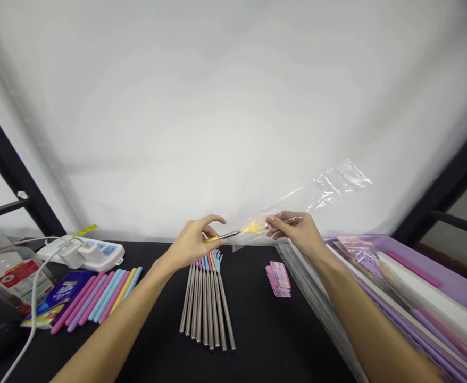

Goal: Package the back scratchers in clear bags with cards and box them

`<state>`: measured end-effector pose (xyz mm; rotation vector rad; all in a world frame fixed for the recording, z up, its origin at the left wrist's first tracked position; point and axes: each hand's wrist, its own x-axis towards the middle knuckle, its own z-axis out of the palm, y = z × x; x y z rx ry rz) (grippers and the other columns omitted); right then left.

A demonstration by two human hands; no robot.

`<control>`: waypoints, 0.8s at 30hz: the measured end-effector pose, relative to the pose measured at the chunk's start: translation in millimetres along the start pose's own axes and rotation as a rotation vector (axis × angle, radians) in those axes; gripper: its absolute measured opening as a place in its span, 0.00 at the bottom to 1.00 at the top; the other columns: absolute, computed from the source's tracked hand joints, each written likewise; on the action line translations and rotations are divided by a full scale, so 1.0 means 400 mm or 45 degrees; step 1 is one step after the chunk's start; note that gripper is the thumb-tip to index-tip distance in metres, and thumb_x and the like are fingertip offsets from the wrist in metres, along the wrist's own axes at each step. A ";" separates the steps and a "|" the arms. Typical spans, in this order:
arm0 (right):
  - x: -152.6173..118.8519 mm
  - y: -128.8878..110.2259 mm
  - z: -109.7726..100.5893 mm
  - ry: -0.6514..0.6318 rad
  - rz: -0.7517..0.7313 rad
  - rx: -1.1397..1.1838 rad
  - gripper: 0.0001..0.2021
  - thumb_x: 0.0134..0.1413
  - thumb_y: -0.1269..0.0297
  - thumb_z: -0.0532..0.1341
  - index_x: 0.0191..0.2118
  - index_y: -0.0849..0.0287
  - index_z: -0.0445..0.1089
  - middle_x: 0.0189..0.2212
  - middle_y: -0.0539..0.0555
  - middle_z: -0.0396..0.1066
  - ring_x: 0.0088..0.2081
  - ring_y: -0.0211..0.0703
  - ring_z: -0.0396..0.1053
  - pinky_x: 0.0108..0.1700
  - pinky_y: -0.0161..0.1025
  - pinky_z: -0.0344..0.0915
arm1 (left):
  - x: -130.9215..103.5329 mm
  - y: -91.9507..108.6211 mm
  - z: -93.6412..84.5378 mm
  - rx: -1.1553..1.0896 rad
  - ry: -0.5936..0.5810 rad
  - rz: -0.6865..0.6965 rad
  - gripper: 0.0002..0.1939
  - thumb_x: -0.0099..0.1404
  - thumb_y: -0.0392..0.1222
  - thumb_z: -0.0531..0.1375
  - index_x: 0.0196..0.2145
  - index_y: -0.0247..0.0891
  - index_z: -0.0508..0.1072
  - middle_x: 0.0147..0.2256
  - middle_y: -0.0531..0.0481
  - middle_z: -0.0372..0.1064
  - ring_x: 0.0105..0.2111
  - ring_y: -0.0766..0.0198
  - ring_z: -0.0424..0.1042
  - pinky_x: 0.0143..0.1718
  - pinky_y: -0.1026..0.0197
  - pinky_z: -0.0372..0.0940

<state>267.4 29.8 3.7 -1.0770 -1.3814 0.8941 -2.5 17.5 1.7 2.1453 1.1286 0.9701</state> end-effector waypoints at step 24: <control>-0.015 0.020 0.047 -0.191 0.210 0.482 0.14 0.45 0.54 0.71 0.31 0.61 0.77 0.29 0.56 0.78 0.30 0.43 0.76 0.29 0.35 0.70 | 0.004 -0.008 -0.005 -0.611 -0.135 -0.106 0.23 0.60 0.48 0.66 0.45 0.40 0.59 0.31 0.47 0.78 0.30 0.60 0.77 0.35 0.58 0.71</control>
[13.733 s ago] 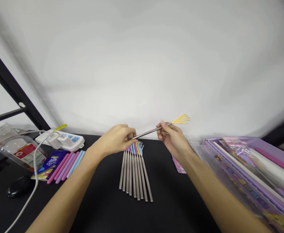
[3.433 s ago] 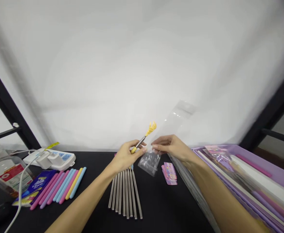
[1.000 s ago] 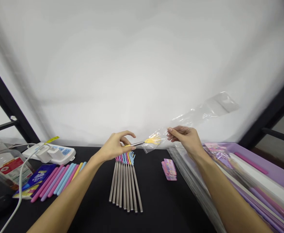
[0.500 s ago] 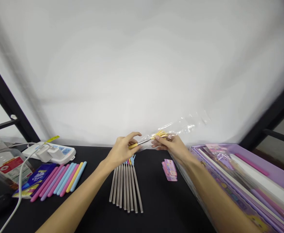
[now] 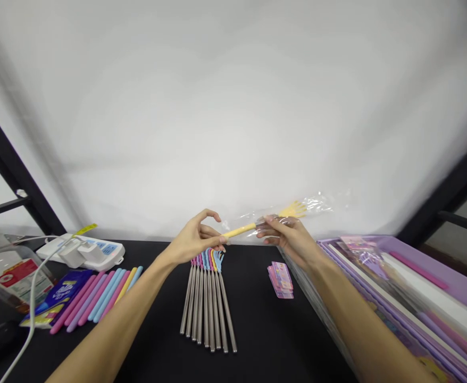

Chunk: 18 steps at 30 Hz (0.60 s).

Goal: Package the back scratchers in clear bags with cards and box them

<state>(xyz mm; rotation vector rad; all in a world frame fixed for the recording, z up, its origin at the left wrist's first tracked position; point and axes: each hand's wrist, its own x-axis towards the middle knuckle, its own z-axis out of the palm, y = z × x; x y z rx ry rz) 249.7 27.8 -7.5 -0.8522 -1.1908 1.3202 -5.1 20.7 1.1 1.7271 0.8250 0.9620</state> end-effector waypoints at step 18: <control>-0.009 0.021 0.044 -0.222 0.026 -0.136 0.16 0.50 0.52 0.68 0.33 0.63 0.77 0.28 0.57 0.78 0.30 0.42 0.76 0.31 0.35 0.70 | 0.012 -0.028 0.038 -0.124 0.147 -0.089 0.24 0.57 0.47 0.69 0.48 0.32 0.75 0.36 0.41 0.79 0.38 0.54 0.78 0.43 0.54 0.72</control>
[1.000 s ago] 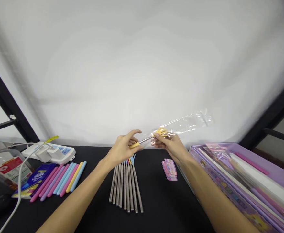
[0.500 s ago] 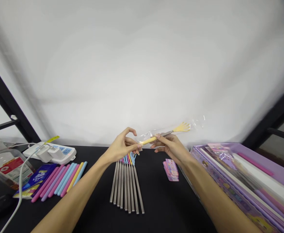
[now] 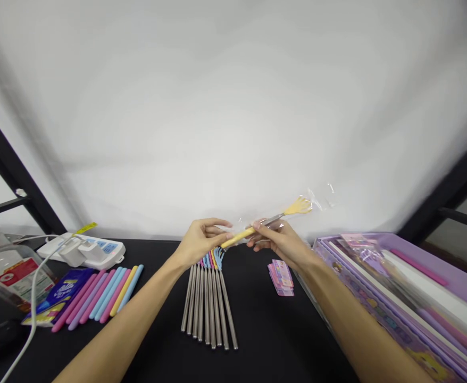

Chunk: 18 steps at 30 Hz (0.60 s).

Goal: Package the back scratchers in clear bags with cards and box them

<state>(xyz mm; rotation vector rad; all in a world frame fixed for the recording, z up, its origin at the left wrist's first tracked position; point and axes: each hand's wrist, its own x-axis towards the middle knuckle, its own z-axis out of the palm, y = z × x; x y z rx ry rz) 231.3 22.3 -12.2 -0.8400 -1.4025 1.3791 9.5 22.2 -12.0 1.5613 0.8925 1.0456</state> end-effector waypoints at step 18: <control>0.006 -0.003 -0.021 0.055 0.031 0.165 0.13 0.52 0.54 0.67 0.33 0.61 0.76 0.29 0.56 0.78 0.32 0.43 0.76 0.31 0.36 0.72 | -0.003 -0.002 0.010 -0.182 -0.046 0.040 0.24 0.56 0.50 0.69 0.45 0.31 0.73 0.30 0.42 0.79 0.32 0.55 0.80 0.39 0.54 0.74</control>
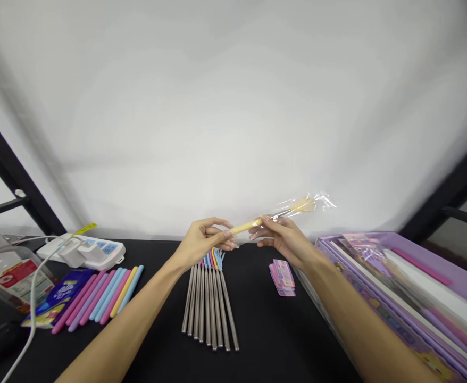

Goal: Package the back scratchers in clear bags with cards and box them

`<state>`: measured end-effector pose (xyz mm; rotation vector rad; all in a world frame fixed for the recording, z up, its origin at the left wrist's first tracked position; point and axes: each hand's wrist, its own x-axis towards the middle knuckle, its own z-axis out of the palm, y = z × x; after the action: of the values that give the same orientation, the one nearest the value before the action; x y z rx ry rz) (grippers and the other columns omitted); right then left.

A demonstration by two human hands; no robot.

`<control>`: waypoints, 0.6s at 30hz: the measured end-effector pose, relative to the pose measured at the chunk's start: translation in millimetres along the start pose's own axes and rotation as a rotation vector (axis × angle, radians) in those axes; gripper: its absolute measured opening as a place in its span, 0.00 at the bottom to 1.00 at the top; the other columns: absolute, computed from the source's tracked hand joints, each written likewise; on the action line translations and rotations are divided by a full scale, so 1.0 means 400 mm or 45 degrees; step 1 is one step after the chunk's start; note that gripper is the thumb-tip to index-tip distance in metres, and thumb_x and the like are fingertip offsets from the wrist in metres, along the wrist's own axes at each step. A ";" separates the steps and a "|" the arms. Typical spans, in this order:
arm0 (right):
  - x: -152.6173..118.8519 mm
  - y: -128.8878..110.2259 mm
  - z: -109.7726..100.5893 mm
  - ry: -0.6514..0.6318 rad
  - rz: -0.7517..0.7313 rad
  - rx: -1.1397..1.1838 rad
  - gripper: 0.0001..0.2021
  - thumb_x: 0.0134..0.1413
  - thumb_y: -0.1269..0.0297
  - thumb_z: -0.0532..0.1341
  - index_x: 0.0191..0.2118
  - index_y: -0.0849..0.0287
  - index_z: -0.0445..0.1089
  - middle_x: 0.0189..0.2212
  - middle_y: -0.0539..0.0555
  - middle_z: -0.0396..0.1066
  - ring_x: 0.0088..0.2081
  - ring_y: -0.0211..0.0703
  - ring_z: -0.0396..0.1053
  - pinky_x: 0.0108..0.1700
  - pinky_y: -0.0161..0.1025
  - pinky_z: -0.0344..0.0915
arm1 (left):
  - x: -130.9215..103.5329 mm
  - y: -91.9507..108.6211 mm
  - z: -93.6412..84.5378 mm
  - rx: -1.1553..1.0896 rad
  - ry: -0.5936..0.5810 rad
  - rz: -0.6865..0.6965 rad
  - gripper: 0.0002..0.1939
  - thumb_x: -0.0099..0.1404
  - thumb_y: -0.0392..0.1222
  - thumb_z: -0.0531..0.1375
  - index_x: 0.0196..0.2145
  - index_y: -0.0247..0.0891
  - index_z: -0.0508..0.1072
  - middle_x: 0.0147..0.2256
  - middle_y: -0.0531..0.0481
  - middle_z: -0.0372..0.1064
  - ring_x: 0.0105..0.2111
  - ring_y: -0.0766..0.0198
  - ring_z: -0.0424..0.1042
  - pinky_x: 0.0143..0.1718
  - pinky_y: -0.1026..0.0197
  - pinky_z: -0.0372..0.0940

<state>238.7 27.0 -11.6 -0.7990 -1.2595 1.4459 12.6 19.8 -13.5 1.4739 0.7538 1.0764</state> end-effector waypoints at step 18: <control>-0.001 -0.013 -0.025 0.064 0.034 0.108 0.11 0.52 0.56 0.68 0.33 0.60 0.75 0.27 0.51 0.74 0.29 0.41 0.74 0.28 0.36 0.70 | -0.012 0.024 -0.001 0.574 -0.162 0.187 0.09 0.64 0.43 0.61 0.40 0.37 0.74 0.38 0.47 0.76 0.37 0.59 0.78 0.40 0.59 0.71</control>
<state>249.4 29.2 -9.0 -0.7926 -1.1464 1.4814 9.4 14.0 -5.3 1.9870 0.8433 0.9467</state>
